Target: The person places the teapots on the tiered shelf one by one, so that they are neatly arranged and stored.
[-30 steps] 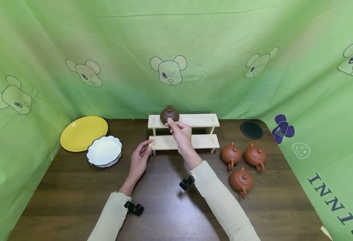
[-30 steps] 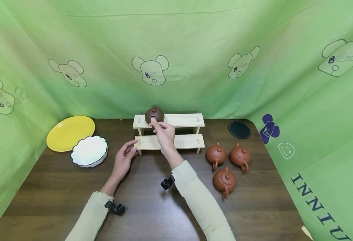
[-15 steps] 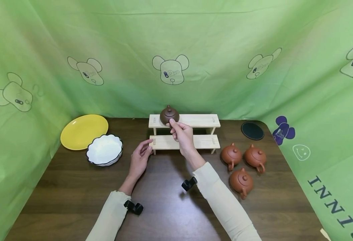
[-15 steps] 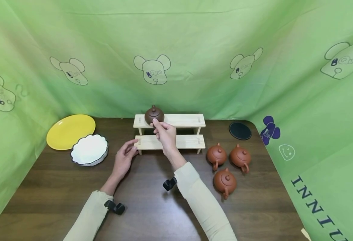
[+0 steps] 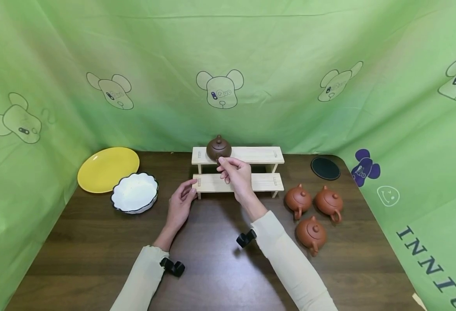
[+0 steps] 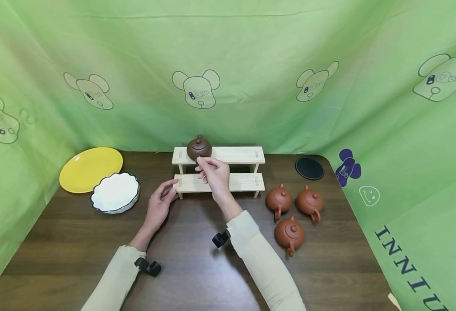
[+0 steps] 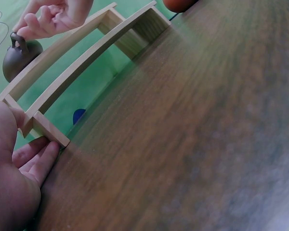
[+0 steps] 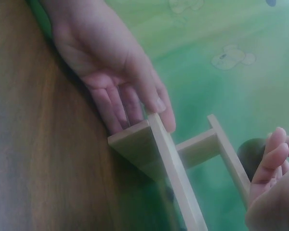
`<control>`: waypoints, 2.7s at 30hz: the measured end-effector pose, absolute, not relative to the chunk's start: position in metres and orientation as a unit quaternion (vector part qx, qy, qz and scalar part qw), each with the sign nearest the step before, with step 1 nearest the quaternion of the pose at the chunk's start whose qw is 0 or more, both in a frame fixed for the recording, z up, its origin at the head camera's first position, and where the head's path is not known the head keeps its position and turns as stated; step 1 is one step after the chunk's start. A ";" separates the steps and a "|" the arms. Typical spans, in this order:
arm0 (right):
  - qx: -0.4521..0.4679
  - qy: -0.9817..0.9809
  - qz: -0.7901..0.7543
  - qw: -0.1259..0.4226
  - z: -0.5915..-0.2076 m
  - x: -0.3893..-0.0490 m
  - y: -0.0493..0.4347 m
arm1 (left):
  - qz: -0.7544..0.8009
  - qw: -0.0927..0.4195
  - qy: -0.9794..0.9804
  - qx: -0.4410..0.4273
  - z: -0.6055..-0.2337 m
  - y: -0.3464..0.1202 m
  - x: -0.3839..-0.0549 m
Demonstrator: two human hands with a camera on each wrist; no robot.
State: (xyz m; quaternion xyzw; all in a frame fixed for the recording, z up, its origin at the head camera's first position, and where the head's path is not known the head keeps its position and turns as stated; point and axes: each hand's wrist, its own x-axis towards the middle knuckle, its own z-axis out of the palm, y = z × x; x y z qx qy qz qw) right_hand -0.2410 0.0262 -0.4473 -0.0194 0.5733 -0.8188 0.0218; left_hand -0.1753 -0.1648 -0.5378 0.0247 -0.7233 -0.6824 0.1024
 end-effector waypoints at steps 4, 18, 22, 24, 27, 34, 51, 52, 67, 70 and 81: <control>-0.018 0.569 -0.822 0.007 -0.447 -0.237 0.032 | -0.687 0.126 -0.715 -0.004 -0.552 -0.169 -0.181; -0.022 0.582 -0.813 -0.026 -0.421 -0.205 0.061 | -0.669 0.114 -0.734 0.018 -0.539 -0.165 -0.175; -0.027 0.587 -0.809 -0.032 -0.416 -0.195 0.070 | -0.675 0.109 -0.729 0.031 -0.537 -0.165 -0.174; -0.030 0.586 -0.809 -0.037 -0.414 -0.190 0.075 | -0.679 0.109 -0.725 0.032 -0.537 -0.165 -0.174; -0.036 0.583 -0.810 -0.047 -0.410 -0.184 0.085 | -0.681 0.105 -0.724 0.031 -0.537 -0.165 -0.174; -0.026 0.600 -0.795 -0.087 -0.410 -0.170 0.121 | -0.677 0.107 -0.728 0.023 -0.538 -0.164 -0.176; 0.022 0.650 -0.746 -0.143 -0.436 -0.148 0.209 | -0.678 0.106 -0.727 0.024 -0.537 -0.164 -0.176; 0.027 0.651 -0.745 -0.143 -0.438 -0.144 0.212 | -0.678 0.102 -0.728 0.030 -0.537 -0.164 -0.176; 0.094 0.609 -0.769 -0.172 -0.451 -0.125 0.267 | -0.678 0.107 -0.727 0.023 -0.539 -0.164 -0.174; 0.106 0.597 -0.775 -0.176 -0.452 -0.126 0.277 | -0.676 0.105 -0.728 0.028 -0.538 -0.164 -0.173; 0.128 0.628 -0.761 -0.102 -0.460 -0.126 0.319 | -0.672 0.137 -0.728 -0.002 -0.546 -0.164 -0.175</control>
